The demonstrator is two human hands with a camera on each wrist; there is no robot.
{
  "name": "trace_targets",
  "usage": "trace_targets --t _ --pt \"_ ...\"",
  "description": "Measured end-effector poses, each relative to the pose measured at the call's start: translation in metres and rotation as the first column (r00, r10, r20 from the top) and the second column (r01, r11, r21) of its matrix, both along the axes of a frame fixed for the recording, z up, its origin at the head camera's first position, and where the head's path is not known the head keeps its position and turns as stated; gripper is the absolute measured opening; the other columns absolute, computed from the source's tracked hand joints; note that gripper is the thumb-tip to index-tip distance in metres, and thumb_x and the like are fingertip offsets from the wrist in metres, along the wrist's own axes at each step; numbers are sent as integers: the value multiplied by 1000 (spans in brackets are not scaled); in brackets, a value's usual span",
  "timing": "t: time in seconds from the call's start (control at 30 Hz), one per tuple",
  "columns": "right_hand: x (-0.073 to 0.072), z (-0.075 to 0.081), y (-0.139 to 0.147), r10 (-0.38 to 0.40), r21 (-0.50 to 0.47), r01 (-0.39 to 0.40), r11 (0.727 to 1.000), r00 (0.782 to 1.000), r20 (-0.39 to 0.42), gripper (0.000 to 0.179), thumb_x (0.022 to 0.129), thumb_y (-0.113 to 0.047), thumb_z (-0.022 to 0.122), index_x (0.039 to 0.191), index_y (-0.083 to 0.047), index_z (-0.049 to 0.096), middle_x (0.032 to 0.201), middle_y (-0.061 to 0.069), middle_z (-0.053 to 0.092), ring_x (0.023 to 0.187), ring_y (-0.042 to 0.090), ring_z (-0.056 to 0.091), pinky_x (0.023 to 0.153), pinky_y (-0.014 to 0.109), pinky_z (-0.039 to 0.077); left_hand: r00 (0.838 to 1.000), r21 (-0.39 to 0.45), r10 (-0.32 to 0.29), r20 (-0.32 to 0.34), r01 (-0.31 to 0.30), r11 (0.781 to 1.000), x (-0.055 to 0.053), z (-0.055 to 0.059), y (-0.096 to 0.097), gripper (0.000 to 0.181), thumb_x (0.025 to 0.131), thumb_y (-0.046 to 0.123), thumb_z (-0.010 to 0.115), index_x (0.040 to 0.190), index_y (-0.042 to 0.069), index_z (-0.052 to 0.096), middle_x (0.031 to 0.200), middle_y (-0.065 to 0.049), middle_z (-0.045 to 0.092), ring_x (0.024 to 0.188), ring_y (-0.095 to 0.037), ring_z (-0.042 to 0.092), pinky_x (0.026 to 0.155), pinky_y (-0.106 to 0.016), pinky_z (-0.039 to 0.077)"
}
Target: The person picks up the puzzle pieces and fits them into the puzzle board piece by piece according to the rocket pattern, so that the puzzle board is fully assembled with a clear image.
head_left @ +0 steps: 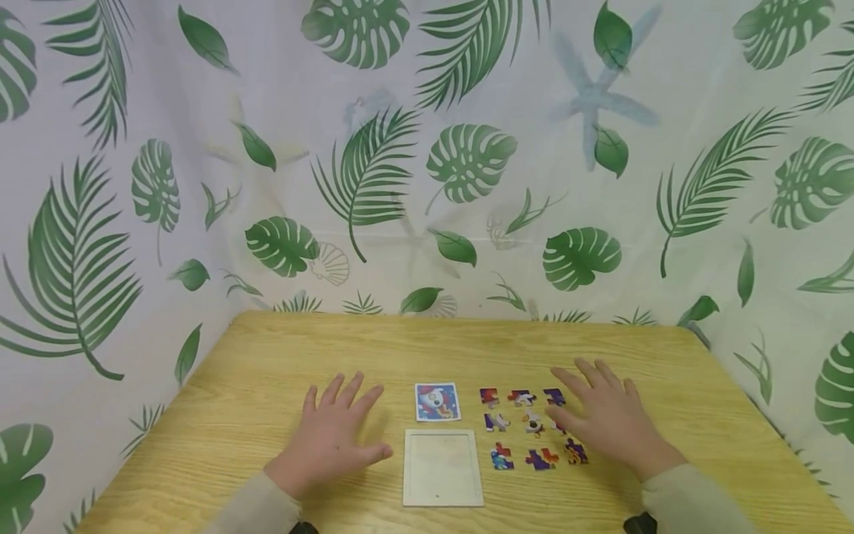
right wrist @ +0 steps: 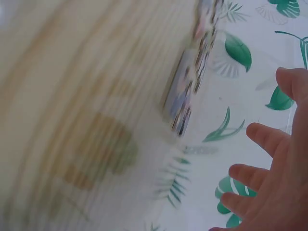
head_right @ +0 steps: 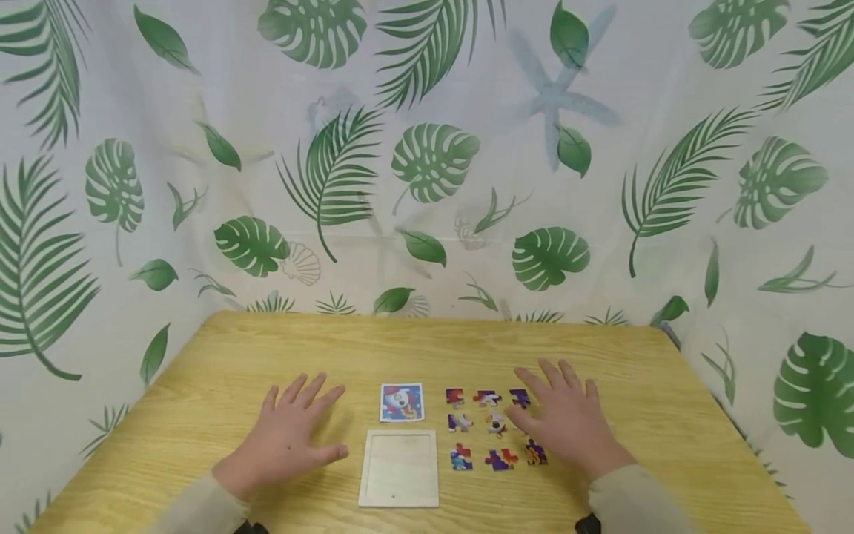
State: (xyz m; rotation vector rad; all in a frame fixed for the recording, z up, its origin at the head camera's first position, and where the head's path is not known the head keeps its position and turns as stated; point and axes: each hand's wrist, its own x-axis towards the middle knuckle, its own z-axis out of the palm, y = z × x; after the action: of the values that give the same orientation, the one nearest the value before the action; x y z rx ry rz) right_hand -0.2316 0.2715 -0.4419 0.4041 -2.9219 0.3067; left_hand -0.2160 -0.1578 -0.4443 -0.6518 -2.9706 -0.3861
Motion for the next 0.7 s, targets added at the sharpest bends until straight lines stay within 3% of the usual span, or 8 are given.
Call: trace_targets --t 0.1,0.2,0.3,0.43,0.7 --pt "-3 -1 -12 33 -66 -33 997 999 7 66 96 -54 62 148 -15 53 151 28 42 138 57 32 98 82 24 992 96 -64 112 54 994 2 -7 8 90 82 65 71 155 19 43 161 -17 32 147 -47 25 108 -79 14" --pt "-6 -3 -23 52 -111 -48 993 998 35 63 96 -51 63 146 -14 55 148 28 45 136 55 36 98 80 28 967 208 -127 221 81 975 3 -12 15 92 81 61 74 155 16 42 161 -19 32 147 -46 25 108 -79 12" --pt "-9 -4 -33 73 -136 -62 989 994 77 62 97 -49 62 147 -13 55 149 28 45 136 52 38 100 78 29 945 282 -167 283 84 956 4 -19 23 92 82 60 74 155 15 42 161 -17 33 148 -43 24 110 -77 9" --pt "-17 -4 -44 119 -174 -99 980 987 107 62 98 -48 60 147 -11 53 150 28 43 137 51 37 103 75 30 938 320 -177 297 76 944 3 -25 32 91 81 58 75 155 15 43 161 -16 33 150 -41 21 112 -74 3" --pt "-39 -15 -58 121 -201 -85 976 978 173 58 96 -40 65 146 -12 55 150 29 43 137 51 39 107 70 31 952 290 -167 256 89 953 10 -36 36 99 74 63 77 153 12 45 162 -19 30 151 -43 15 112 -73 -2"
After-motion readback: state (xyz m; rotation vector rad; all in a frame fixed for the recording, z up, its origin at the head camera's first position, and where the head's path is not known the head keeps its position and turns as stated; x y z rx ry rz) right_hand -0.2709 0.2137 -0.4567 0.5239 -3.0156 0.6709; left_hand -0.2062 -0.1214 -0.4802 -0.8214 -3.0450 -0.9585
